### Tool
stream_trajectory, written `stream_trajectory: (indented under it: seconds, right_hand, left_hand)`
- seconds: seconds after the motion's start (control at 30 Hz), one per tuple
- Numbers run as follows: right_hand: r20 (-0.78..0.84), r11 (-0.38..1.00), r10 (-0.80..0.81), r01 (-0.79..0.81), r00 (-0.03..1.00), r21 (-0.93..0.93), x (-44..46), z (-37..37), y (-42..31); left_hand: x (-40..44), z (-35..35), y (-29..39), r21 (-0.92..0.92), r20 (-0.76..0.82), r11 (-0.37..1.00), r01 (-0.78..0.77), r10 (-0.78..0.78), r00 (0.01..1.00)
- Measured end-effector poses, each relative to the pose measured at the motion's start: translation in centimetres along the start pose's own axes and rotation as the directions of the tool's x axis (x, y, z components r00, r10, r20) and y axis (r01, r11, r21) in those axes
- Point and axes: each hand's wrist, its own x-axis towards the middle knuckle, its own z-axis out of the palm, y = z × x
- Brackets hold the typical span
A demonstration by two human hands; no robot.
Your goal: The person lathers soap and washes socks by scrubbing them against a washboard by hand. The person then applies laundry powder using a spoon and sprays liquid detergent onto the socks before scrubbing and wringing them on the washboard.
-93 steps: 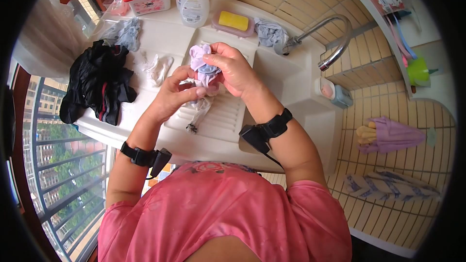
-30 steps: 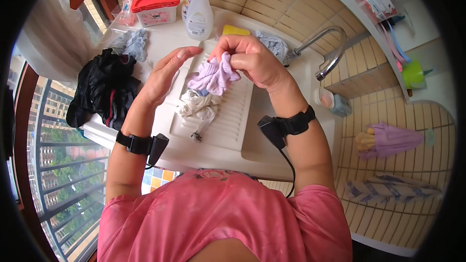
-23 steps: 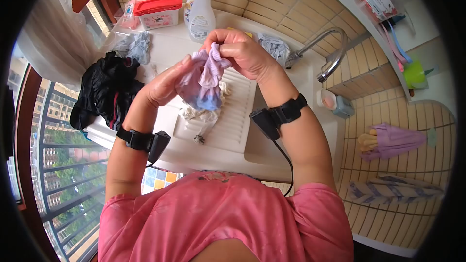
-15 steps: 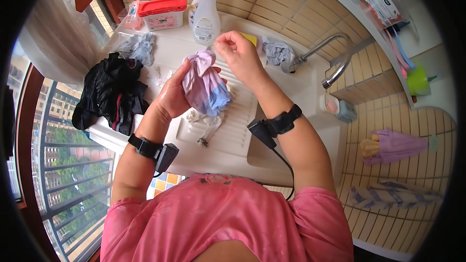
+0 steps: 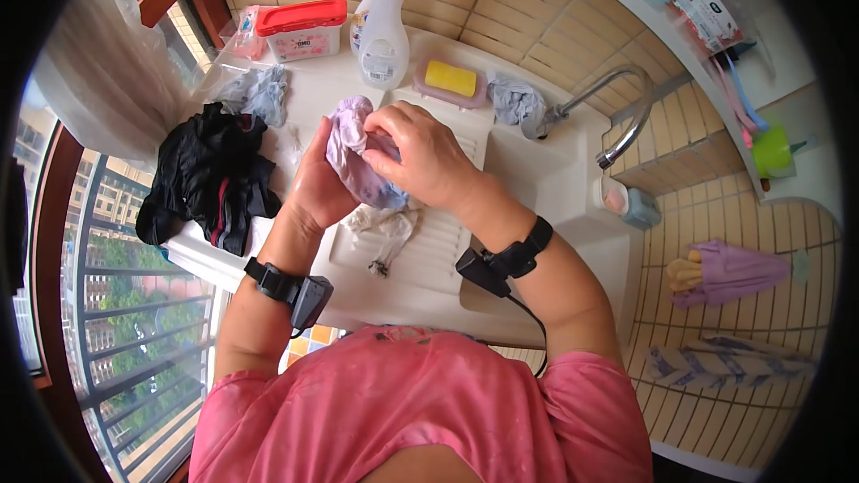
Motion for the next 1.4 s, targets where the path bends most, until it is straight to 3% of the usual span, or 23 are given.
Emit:
stream_trajectory:
  seconds: [0.03,0.17,0.2,0.27,0.33,0.4,0.43,0.47,0.5,0.53,0.6,0.73,0.8,0.9,1.07,1.17,1.23,1.4]
  right_hand:
    - [0.028,0.998,-0.013,0.015,1.0,-0.059,-0.2,-0.1,0.1]
    - [0.016,0.999,0.05,-0.05,0.999,-0.016,-0.9,2.1,0.7]
    - [-0.011,0.997,0.064,-0.063,0.998,0.042,-0.5,2.5,0.7]
    - [0.201,0.932,0.177,-0.23,0.963,0.279,-0.4,2.1,1.0]
    - [0.251,0.974,0.083,-0.131,0.964,0.182,0.8,1.4,0.3]
    - [0.306,0.996,-0.002,-0.026,0.952,0.086,2.6,1.2,0.1]
    - [0.287,0.993,0.072,-0.095,0.955,0.066,4.2,1.3,0.3]
    - [0.266,0.986,0.144,-0.162,0.953,0.047,5.8,1.3,0.4]
    - [0.332,0.899,0.321,-0.396,0.887,0.189,7.6,1.2,-0.5]
    - [0.332,0.901,0.319,-0.392,0.888,0.184,9.3,1.8,0.2]
    - [0.149,0.975,0.079,-0.045,0.986,-0.215,13.0,3.7,2.6]
    - [0.162,0.93,0.039,0.024,0.986,-0.368,19.2,7.7,6.9]
    - [0.067,0.876,0.062,-0.022,0.996,-0.482,21.8,9.7,8.7]
    - [0.035,0.78,0.031,-0.002,0.999,-0.626,24.0,11.5,10.3]
    - [0.027,0.682,0.015,0.01,1.0,-0.731,27.2,13.2,12.8]
    - [0.105,0.654,0.007,0.075,0.994,-0.753,28.0,13.1,14.0]
    - [0.138,0.657,-0.131,0.19,0.982,-0.729,28.0,12.9,14.2]
    - [0.248,0.775,0.045,0.123,0.968,-0.621,25.5,12.5,10.5]
  left_hand:
    - [-0.1,-0.2,0.0,-0.009,0.097,1.0,-0.01,0.011,0.995]
    - [0.5,-0.7,-0.5,0.078,0.054,0.994,-0.071,0.067,0.996]
    - [0.4,0.5,-0.7,0.116,0.041,0.983,-0.144,0.141,0.989]
    - [0.1,-0.1,-0.1,0.23,0.121,0.965,-0.129,0.103,0.987]
    - [0.5,-1.4,0.3,0.253,0.083,0.958,-0.132,0.115,0.99]
    - [0.8,-2.6,1.0,0.097,-0.223,0.994,-0.044,0.065,0.973]
    - [0.8,-2.4,1.6,0.0,-0.318,0.999,-0.048,0.046,0.947]
    - [1.1,-3.4,1.8,0.001,-0.312,0.999,-0.055,0.052,0.949]
    - [1.4,-5.4,1.9,0.043,-0.325,0.994,-0.098,0.107,0.94]
    - [1.4,-5.9,2.0,0.083,-0.337,0.987,-0.139,0.159,0.928]
    - [1.4,-6.6,2.3,0.095,-0.374,0.984,-0.148,0.173,0.911]
    - [0.8,-7.5,3.8,0.057,-0.364,0.973,-0.224,0.229,0.903]
    - [0.2,-7.2,5.0,-0.039,-0.343,0.968,-0.249,0.221,0.913]
    - [-0.5,-6.6,6.3,-0.008,-0.394,0.971,-0.237,0.215,0.893]
    - [-0.4,-7.7,8.3,-0.038,-0.381,0.974,-0.225,0.194,0.904]
    - [0.3,-8.3,9.2,-0.018,-0.397,0.97,-0.241,0.215,0.892]
    - [0.8,-8.7,9.6,-0.018,-0.419,0.97,-0.241,0.211,0.883]
    - [2.1,-8.6,10.5,0.088,-0.461,0.945,-0.314,0.318,0.829]
